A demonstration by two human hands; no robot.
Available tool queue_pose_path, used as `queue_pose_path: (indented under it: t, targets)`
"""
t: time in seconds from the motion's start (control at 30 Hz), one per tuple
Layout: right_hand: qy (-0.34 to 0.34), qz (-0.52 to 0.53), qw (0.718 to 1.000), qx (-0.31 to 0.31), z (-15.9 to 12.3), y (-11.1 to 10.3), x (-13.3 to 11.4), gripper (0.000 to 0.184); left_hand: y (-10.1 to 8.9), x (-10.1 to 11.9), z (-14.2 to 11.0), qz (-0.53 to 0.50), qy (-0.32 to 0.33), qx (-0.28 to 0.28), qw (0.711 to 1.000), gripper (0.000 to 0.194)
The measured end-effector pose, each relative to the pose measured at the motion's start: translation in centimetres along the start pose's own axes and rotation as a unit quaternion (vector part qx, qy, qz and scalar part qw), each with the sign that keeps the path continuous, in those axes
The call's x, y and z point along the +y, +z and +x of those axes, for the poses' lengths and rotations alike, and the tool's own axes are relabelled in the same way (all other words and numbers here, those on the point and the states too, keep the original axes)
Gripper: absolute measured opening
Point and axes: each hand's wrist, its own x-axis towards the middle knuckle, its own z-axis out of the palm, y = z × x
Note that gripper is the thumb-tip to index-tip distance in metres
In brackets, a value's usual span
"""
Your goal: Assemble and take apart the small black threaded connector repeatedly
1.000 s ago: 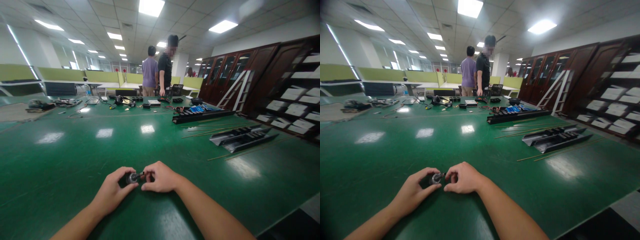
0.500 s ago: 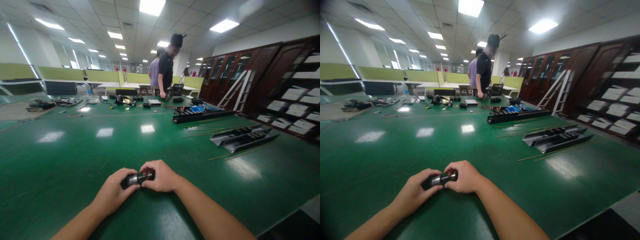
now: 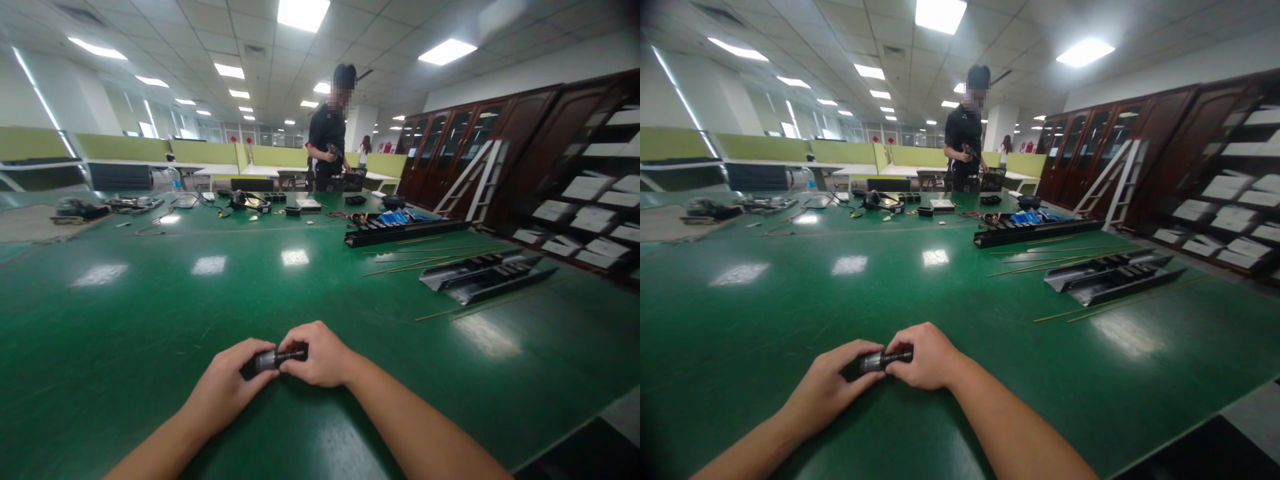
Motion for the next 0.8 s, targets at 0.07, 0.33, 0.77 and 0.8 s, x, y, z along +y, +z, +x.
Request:
queue_pose_path:
  t: [0.07,0.33,0.77,0.8]
  targets:
    - [0.001,-0.001,1.000,0.007,0.03,0.08,-0.02,0.015,0.05,0.07,0.00,0.007,0.000,0.001,1.000,0.026]
    - [0.006,0.011,1.000,0.006,0.11,0.28,0.26,0.013,0.21,0.09,-0.17,0.014,0.020,0.024,0.999,0.026]
    - [0.005,0.022,1.000,0.003,0.16,0.08,-0.03,0.012,0.02,0.03,-0.32,0.027,0.027,0.042,0.998,0.027]
    - [0.008,0.023,1.000,0.001,0.16,0.06,-0.07,0.013,0.00,0.04,-0.30,0.030,0.026,0.040,0.998,0.027]
